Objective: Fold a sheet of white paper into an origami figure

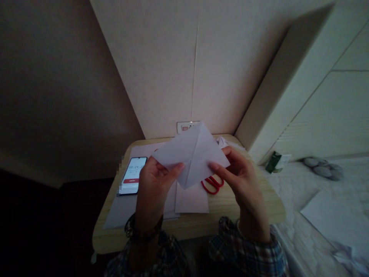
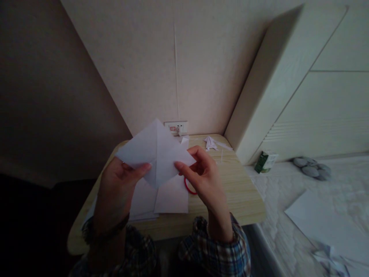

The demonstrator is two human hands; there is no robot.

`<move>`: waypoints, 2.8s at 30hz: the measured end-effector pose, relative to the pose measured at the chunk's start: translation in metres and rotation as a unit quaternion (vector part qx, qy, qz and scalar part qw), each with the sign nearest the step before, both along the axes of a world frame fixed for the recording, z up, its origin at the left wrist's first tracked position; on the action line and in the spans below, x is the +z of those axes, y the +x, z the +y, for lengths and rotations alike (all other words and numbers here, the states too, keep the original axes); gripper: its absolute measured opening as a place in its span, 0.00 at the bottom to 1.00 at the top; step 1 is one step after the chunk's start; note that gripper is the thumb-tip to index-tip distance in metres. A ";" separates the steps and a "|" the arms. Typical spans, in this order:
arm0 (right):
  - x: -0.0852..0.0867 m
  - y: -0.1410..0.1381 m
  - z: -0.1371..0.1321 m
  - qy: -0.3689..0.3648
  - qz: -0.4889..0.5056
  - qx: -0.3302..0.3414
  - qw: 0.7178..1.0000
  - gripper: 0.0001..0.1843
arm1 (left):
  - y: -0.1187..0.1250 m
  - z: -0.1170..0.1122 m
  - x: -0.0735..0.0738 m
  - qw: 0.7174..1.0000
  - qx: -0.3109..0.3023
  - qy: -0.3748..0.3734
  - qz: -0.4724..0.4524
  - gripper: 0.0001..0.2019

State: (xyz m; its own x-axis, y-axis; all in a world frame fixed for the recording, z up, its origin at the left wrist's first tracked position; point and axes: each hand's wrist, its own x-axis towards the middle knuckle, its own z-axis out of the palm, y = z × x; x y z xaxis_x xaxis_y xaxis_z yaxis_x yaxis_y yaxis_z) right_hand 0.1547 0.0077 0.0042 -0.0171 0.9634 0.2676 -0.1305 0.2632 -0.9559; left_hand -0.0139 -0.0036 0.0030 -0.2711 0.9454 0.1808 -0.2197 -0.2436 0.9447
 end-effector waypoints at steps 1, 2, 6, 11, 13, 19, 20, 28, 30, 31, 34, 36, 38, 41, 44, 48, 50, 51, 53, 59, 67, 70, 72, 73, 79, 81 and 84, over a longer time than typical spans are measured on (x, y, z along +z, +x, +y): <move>0.001 0.000 -0.001 0.005 -0.005 0.008 1.000 0.09 | -0.001 0.000 -0.001 1.000 0.004 -0.001 0.006 0.20; 0.002 0.001 -0.001 0.012 -0.010 0.012 1.000 0.08 | -0.001 0.000 -0.001 1.000 0.005 -0.002 0.009 0.19; 0.003 0.001 -0.002 0.021 -0.056 -0.006 0.998 0.05 | -0.003 -0.002 -0.001 0.999 -0.026 -0.016 0.021 0.14; 0.001 -0.001 -0.004 0.046 -0.082 -0.053 0.994 0.03 | 0.003 -0.005 0.001 0.998 -0.044 -0.025 0.022 0.10; 0.002 -0.002 -0.005 0.079 -0.093 -0.070 0.990 0.04 | 0.005 -0.005 0.002 0.999 -0.046 -0.023 0.012 0.09; 0.002 0.003 -0.008 0.253 -0.189 -0.080 0.945 0.18 | 0.009 -0.006 0.004 0.998 -0.054 -0.030 -0.015 0.05; 0.002 0.005 -0.008 0.291 -0.205 -0.064 0.932 0.22 | 0.009 -0.007 0.003 0.998 -0.052 -0.029 -0.018 0.05; 0.007 0.016 -0.009 0.374 -0.272 0.063 0.885 0.27 | 0.006 -0.004 0.000 0.998 -0.015 -0.045 -0.036 0.12; 0.008 0.016 -0.009 0.371 -0.284 0.090 0.879 0.25 | 0.005 -0.003 0.000 0.998 -0.007 -0.050 -0.033 0.12; 0.008 0.015 -0.009 0.370 -0.289 0.098 0.878 0.24 | 0.004 -0.002 -0.001 0.998 -0.003 -0.048 -0.031 0.12; 0.007 0.013 -0.009 0.370 -0.297 0.103 0.874 0.23 | 0.003 -0.002 -0.001 0.999 0.013 -0.032 -0.027 0.11; 0.007 0.011 -0.009 0.371 -0.303 0.102 0.872 0.22 | 0.003 -0.002 -0.002 0.999 0.028 -0.022 -0.026 0.10; 0.008 0.010 -0.009 0.373 -0.309 0.103 0.869 0.22 | 0.003 -0.001 -0.002 0.998 0.051 -0.017 -0.026 0.09; 0.010 0.010 -0.009 0.374 -0.314 0.106 0.866 0.21 | 0.003 0.000 -0.001 0.995 0.092 -0.012 -0.022 0.08; 0.009 0.012 -0.010 0.367 -0.320 0.102 0.867 0.23 | 0.000 0.000 -0.002 0.994 0.105 -0.003 0.000 0.12; 0.008 0.012 -0.013 0.345 -0.307 0.117 0.879 0.30 | -0.004 -0.003 -0.002 0.991 0.119 0.017 0.060 0.17; 0.010 0.010 -0.017 0.326 -0.297 0.130 0.888 0.35 | -0.005 -0.004 0.000 0.989 0.107 0.020 0.097 0.16; 0.011 0.010 -0.019 0.316 -0.296 0.137 0.891 0.37 | -0.004 -0.004 0.001 0.989 0.096 0.020 0.113 0.14; 0.013 0.008 -0.022 0.300 -0.303 0.152 0.892 0.40 | -0.002 -0.004 0.002 0.988 0.075 0.019 0.134 0.09; 0.014 0.005 -0.025 0.258 -0.274 0.214 0.902 0.40 | 0.001 -0.005 0.000 0.988 0.067 0.027 0.134 0.03; 0.009 0.009 -0.018 0.092 0.027 0.190 0.977 0.22 | -0.001 -0.004 -0.003 0.991 0.075 0.059 0.092 0.05; 0.004 0.008 -0.011 0.057 -0.046 0.160 0.984 0.14 | 0.002 -0.004 -0.003 0.991 0.084 0.062 0.080 0.05; 0.000 0.006 -0.007 0.032 -0.098 0.207 0.973 0.16 | 0.005 -0.006 -0.002 0.990 0.092 0.066 0.085 0.05; -0.002 0.004 -0.005 0.022 -0.115 0.232 0.966 0.19 | 0.007 -0.007 -0.002 0.989 0.093 0.071 0.091 0.06; -0.005 -0.004 -0.005 0.007 -0.182 0.236 0.955 0.20 | 0.011 -0.011 0.003 0.980 0.091 0.103 0.147 0.08; -0.001 -0.006 -0.006 -0.003 -0.217 0.218 0.951 0.19 | 0.011 -0.011 0.002 0.983 0.081 0.096 0.130 0.07; 0.005 -0.007 -0.006 -0.002 -0.253 0.186 0.949 0.19 | 0.014 -0.012 0.000 0.995 0.053 0.069 0.052 0.05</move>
